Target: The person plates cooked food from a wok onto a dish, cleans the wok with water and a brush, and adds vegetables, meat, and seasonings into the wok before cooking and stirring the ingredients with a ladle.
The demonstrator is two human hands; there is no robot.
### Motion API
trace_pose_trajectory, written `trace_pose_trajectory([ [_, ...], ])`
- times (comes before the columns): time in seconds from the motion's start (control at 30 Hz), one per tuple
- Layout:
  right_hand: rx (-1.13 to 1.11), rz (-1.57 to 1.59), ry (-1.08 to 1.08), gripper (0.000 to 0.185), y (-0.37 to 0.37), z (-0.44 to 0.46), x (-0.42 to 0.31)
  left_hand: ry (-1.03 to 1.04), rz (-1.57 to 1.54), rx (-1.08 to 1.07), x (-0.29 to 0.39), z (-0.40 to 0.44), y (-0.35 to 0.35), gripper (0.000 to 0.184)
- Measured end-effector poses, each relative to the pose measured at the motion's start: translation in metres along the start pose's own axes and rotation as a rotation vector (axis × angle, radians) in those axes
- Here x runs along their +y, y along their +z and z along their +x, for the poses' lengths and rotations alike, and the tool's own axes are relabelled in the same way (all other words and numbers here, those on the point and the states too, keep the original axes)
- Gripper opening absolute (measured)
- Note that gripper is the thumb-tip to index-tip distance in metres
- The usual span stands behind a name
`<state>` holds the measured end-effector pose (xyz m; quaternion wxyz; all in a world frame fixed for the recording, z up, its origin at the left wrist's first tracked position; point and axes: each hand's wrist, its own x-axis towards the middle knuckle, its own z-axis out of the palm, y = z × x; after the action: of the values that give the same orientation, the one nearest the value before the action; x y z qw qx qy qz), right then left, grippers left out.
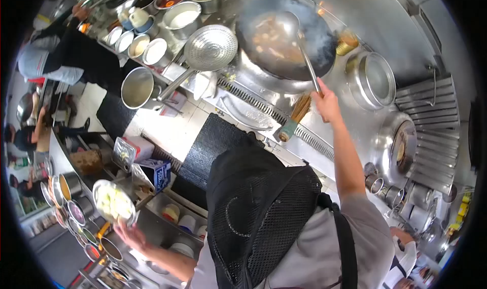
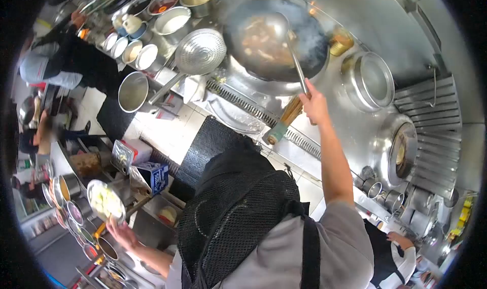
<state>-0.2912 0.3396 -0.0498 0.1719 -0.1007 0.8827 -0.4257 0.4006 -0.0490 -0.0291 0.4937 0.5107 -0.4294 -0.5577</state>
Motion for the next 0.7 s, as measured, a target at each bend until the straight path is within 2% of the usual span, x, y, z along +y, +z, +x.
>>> trace_pose_trajectory([
  [0.03, 0.133, -0.402, -0.218, 0.059, 0.002, 0.001, 0.011, 0.01, -0.005, -0.085, -0.012, 0.022, 0.028, 0.035],
  [0.07, 0.226, -0.534, -0.252, 0.064, 0.004, -0.004, 0.019, -0.012, -0.064, -0.158, -0.002, 0.016, 0.096, 0.035],
  [0.1, 0.251, -0.573, -0.198, 0.064, 0.009, -0.019, 0.027, -0.034, -0.122, -0.232, 0.008, 0.012, 0.172, 0.034],
  [0.13, 0.279, -0.595, -0.135, 0.064, 0.013, -0.03, 0.035, -0.103, -0.273, -0.463, -0.006, 0.037, 0.232, 0.032],
  [0.17, 0.285, -0.58, -0.13, 0.064, 0.015, -0.043, 0.032, -0.113, -0.224, -0.468, -0.004, 0.032, 0.285, 0.028],
  [0.23, 0.145, -0.348, -0.16, 0.063, 0.01, -0.057, 0.018, -0.176, -0.227, -0.696, -0.02, 0.048, 0.358, 0.025],
  [0.3, 0.105, -0.298, -0.17, 0.065, 0.001, -0.048, 0.025, -0.206, -0.256, -0.752, -0.02, 0.02, 0.455, 0.022],
  [0.37, 0.062, -0.247, -0.18, 0.067, -0.014, -0.045, 0.033, -0.244, -0.278, -0.901, -0.043, 0.013, 0.53, 0.017],
  [0.43, 0.093, -0.506, -0.17, 0.073, -0.034, -0.05, 0.039, -0.09, -0.045, -0.969, -0.052, -0.017, 0.602, 0.013],
  [0.5, 0.107, -0.58, -0.101, 0.074, -0.054, -0.057, 0.054, 0.142, 0.233, -0.927, -0.06, -0.055, 0.661, 0.015],
  [0.57, 0.118, -0.661, -0.028, 0.076, -0.075, -0.066, 0.06, 1.076, 0.572, -0.946, -0.077, -0.065, 0.703, 0.019],
  [0.63, 0.112, -0.774, 0.039, 0.077, -0.096, -0.078, 0.058, 1.108, 0.461, -0.991, -0.1, -0.072, 0.733, 0.021],
  [0.7, 0.142, -0.785, 0.035, 0.077, -0.11, -0.09, 0.063, 1.129, 0.525, -1.034, -0.097, -0.083, 0.749, 0.017],
])
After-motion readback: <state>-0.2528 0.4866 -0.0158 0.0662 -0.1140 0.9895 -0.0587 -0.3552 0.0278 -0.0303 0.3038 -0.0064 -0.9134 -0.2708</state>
